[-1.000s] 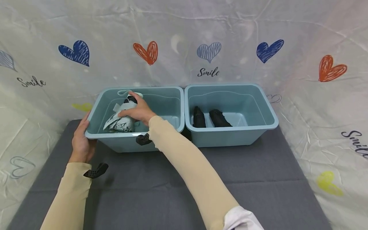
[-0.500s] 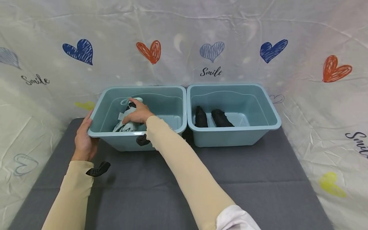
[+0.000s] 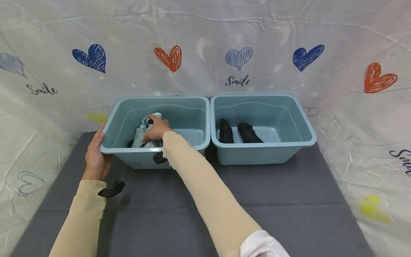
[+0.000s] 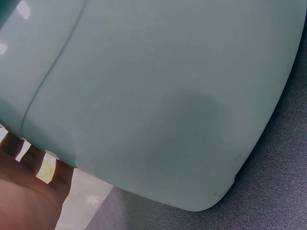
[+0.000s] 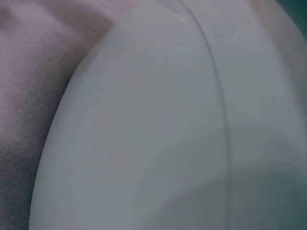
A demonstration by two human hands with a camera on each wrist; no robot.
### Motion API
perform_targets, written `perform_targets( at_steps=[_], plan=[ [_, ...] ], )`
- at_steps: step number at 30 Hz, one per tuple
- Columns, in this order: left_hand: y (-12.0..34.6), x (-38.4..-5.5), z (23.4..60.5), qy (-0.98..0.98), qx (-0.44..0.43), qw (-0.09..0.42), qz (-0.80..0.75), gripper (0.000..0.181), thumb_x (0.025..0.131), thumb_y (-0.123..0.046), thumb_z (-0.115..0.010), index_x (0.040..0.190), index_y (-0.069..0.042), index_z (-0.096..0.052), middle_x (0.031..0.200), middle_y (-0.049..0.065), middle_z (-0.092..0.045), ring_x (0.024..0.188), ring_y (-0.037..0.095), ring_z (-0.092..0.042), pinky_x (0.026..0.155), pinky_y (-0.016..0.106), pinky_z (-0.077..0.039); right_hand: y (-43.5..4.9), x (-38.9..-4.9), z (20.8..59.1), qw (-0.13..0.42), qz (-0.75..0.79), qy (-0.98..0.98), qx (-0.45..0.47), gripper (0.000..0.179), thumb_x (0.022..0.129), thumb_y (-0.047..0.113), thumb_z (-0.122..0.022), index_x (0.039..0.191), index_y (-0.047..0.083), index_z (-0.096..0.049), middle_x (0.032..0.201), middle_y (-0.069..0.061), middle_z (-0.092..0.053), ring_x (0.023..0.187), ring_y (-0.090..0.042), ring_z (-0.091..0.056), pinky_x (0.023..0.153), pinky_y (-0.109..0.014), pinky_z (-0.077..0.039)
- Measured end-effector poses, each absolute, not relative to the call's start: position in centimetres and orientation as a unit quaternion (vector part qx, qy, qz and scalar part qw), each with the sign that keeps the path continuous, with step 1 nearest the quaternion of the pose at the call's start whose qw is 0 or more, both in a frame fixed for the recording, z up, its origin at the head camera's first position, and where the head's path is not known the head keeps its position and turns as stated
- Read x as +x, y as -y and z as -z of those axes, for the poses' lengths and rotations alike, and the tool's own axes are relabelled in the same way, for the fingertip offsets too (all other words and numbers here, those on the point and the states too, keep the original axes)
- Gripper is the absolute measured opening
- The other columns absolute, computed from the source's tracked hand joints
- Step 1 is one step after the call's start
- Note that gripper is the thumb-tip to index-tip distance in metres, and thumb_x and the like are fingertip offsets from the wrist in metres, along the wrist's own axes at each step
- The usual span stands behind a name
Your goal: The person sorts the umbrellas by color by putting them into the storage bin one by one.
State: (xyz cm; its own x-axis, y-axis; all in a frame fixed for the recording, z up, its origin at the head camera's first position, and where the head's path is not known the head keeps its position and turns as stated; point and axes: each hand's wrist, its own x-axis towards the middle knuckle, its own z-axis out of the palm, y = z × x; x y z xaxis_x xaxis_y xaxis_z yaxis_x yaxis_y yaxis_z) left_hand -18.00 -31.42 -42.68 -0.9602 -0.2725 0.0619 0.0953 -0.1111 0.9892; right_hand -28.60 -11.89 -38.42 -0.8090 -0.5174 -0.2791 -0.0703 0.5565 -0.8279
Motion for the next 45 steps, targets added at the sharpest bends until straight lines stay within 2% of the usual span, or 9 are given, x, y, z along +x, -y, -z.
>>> perform_targets(
  at_steps=[3, 8, 13, 19, 24, 28, 30, 38, 45],
  plan=[
    [31.5, -17.9, 42.7, 0.655, 0.07, 0.127, 0.742, 0.049, 0.112, -0.036, -0.029, 0.16, -0.032, -0.033, 0.164, -0.002, -0.026, 0.144, 0.023, -0.026, 0.113, 0.044, -0.02, 11.9, -28.4, 38.3, 0.265, 0.432, -0.844, -0.177, 0.094, 0.086, 0.011, -0.082, 0.162, 0.026, -0.03, 0.167, -0.005, -0.022, 0.15, -0.029, -0.025, 0.097, -0.044, -0.046],
    [31.3, -18.1, 42.7, 0.657, 0.067, 0.13, 0.739, 0.05, 0.112, -0.037, -0.03, 0.161, -0.03, -0.032, 0.164, -0.002, -0.027, 0.144, 0.024, -0.026, 0.114, 0.045, -0.02, 11.9, -28.4, 38.2, 0.335, 0.469, -0.799, -0.172, 0.088, 0.09, 0.004, -0.075, 0.162, 0.025, -0.029, 0.167, -0.007, -0.02, 0.117, -0.033, -0.057, 0.084, -0.044, -0.052],
    [31.2, -18.4, 42.7, 0.66, 0.066, 0.131, 0.737, 0.05, 0.112, -0.036, -0.029, 0.161, -0.028, -0.032, 0.164, -0.002, -0.027, 0.145, 0.024, -0.026, 0.115, 0.046, -0.018, 11.9, -28.7, 38.2, 0.394, 0.481, -0.765, -0.168, 0.082, 0.093, 0.008, -0.074, 0.161, 0.029, -0.033, 0.169, -0.002, -0.013, 0.129, -0.036, -0.052, 0.099, -0.052, -0.046],
    [31.1, -18.5, 42.6, 0.661, 0.063, 0.136, 0.736, 0.05, 0.112, -0.035, -0.03, 0.161, -0.025, -0.032, 0.165, -0.002, -0.027, 0.146, 0.023, -0.026, 0.116, 0.045, -0.018, 11.8, -28.6, 38.0, 0.375, 0.491, -0.767, -0.171, 0.071, 0.094, 0.01, -0.073, 0.156, 0.026, -0.043, 0.169, 0.001, -0.015, 0.128, -0.036, -0.052, 0.097, -0.054, -0.046],
    [31.1, -18.6, 42.7, 0.661, 0.057, 0.133, 0.737, 0.05, 0.112, -0.035, -0.031, 0.161, -0.028, -0.032, 0.165, -0.001, -0.026, 0.147, 0.023, -0.026, 0.117, 0.045, -0.018, 10.7, -28.1, 37.0, 0.326, 0.534, -0.759, -0.183, 0.062, 0.095, 0.012, -0.072, 0.152, 0.018, -0.048, 0.159, -0.01, -0.035, 0.112, -0.032, -0.059, 0.094, -0.051, -0.049],
    [31.1, -19.0, 42.6, 0.663, 0.057, 0.13, 0.735, 0.049, 0.112, -0.035, -0.031, 0.161, -0.029, -0.033, 0.165, -0.001, -0.027, 0.146, 0.023, -0.026, 0.117, 0.045, -0.019, 9.0, -27.7, 35.9, 0.284, 0.523, -0.777, -0.207, 0.06, 0.096, 0.021, -0.073, 0.151, 0.02, -0.05, 0.146, -0.006, -0.051, 0.102, -0.022, -0.062, 0.086, -0.04, -0.05],
    [31.2, -19.2, 42.5, 0.662, 0.058, 0.127, 0.736, 0.05, 0.112, -0.036, -0.032, 0.161, -0.028, -0.033, 0.165, -0.001, -0.027, 0.146, 0.022, -0.027, 0.117, 0.045, -0.019, 7.9, -27.3, 35.6, 0.262, 0.514, -0.787, -0.22, 0.059, 0.097, 0.027, -0.072, 0.151, 0.021, -0.05, 0.137, -0.006, -0.056, 0.109, -0.02, -0.06, 0.085, -0.036, -0.049],
    [31.7, -19.0, 42.2, 0.651, 0.082, 0.105, 0.747, 0.053, 0.111, -0.041, -0.034, 0.162, -0.03, -0.027, 0.167, -0.003, -0.021, 0.148, 0.019, -0.023, 0.118, 0.039, -0.019, 2.3, -22.7, 35.5, 0.098, 0.466, -0.824, -0.307, 0.053, 0.104, 0.037, -0.06, 0.153, 0.023, -0.047, 0.14, -0.004, -0.055, 0.126, -0.02, -0.052, 0.099, -0.037, -0.045],
    [31.7, -16.2, 41.5, 0.747, 0.128, 0.148, 0.635, 0.061, 0.111, -0.046, -0.03, 0.165, -0.024, -0.011, 0.169, 0.0, -0.013, 0.153, 0.015, -0.013, 0.121, 0.037, -0.01, -4.3, -16.9, 36.6, -0.061, 0.422, -0.826, -0.369, 0.053, 0.104, 0.035, -0.06, 0.154, 0.021, -0.046, 0.15, -0.001, -0.048, 0.137, -0.016, -0.045, 0.107, -0.044, -0.04]
  ],
)
